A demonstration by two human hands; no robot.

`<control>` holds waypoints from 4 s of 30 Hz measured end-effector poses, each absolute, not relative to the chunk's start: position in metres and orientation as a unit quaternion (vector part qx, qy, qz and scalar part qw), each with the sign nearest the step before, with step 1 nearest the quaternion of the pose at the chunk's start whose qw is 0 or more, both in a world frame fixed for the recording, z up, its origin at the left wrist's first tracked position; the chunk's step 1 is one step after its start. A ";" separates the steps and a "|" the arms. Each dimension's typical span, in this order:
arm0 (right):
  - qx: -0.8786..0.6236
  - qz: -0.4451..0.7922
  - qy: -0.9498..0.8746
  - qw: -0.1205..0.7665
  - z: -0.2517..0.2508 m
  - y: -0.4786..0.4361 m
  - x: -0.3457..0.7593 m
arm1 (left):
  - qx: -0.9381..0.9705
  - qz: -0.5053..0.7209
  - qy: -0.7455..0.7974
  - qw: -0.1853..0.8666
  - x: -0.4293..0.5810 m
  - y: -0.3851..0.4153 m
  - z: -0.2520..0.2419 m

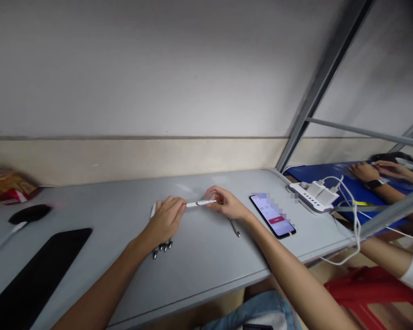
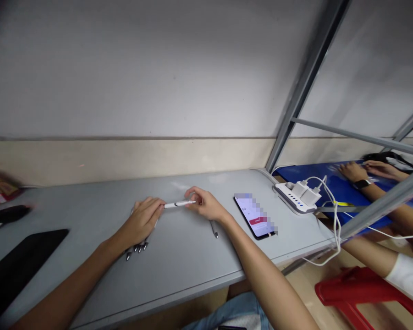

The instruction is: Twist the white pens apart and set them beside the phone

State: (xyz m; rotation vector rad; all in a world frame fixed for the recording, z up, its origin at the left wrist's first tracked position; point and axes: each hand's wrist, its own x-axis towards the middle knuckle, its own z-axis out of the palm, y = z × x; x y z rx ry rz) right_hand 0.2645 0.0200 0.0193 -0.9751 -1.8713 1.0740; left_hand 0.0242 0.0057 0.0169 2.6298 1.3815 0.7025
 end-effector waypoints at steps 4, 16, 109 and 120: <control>-0.406 0.405 -0.743 0.345 0.019 0.018 0.265 | 0.861 0.231 0.451 0.048 0.025 0.005 0.017; -0.389 0.389 -0.748 0.371 0.019 0.019 0.264 | 0.861 0.228 0.454 0.037 0.024 0.005 0.019; -0.474 0.500 -0.474 0.548 0.027 0.034 0.286 | 0.848 0.175 0.500 0.004 0.020 0.004 0.014; -0.729 0.166 -0.603 0.278 0.007 0.041 0.297 | 0.855 0.174 0.489 0.013 0.022 0.005 0.010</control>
